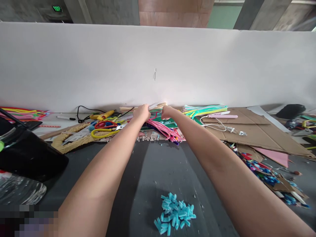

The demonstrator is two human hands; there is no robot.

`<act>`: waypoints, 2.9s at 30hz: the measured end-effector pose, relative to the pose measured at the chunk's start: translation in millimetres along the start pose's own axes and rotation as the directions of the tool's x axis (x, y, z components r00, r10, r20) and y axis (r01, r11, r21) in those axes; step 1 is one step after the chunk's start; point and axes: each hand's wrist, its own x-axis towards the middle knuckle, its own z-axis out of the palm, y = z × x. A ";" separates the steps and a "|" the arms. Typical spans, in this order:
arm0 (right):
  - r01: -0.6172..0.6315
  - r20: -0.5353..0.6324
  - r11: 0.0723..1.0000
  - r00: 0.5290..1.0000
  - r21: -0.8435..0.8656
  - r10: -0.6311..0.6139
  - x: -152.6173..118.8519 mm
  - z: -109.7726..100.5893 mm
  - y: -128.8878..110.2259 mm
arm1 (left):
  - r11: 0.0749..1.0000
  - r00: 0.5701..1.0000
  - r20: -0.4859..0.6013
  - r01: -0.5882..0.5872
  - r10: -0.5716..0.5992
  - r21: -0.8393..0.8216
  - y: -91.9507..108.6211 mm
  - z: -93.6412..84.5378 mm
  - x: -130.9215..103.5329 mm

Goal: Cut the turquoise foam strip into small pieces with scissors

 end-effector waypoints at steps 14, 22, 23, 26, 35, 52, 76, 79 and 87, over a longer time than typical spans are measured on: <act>0.087 0.742 0.919 0.562 0.386 -0.365 -180.9 -37.7 -23.5 | 0.998 0.997 0.031 -0.066 0.066 0.000 -2.7 4.0 -9.7; 0.071 0.075 0.997 0.995 0.012 -0.072 -130.9 -3.1 3.8 | 0.996 0.991 0.110 -0.082 0.080 0.019 -3.3 10.8 -19.8; 0.093 0.087 0.996 0.992 -0.003 -0.093 -132.0 6.5 0.7 | 0.996 0.990 0.111 -0.087 0.085 0.015 -2.9 10.0 -21.0; 0.164 0.071 0.985 0.985 -0.050 -0.160 -138.3 28.2 -9.6 | 0.992 0.987 0.098 -0.125 0.125 -0.006 1.2 8.7 -25.8; 0.019 -0.050 0.981 0.998 -0.195 -0.030 -80.1 -6.7 25.1 | 0.973 0.974 0.017 -0.224 0.226 -0.057 12.8 22.4 -52.3; -0.002 0.344 0.945 0.931 -0.328 0.121 -33.2 -11.8 13.7 | 0.965 0.953 0.151 -0.259 0.262 -0.044 5.9 36.9 -55.4; 0.149 0.759 0.982 0.623 0.120 -0.187 -143.9 -41.8 -1.8 | 0.975 0.973 0.072 -0.219 0.220 -0.027 3.6 57.5 -59.3; 0.167 0.515 0.986 0.845 0.005 -0.145 -115.7 -43.9 11.6 | 0.975 0.972 0.068 -0.222 0.224 -0.024 3.6 56.7 -60.8; 0.160 0.211 0.934 0.973 -0.319 -0.095 -46.7 -10.4 28.0 | 0.973 0.968 0.102 -0.229 0.230 -0.025 2.7 56.4 -59.2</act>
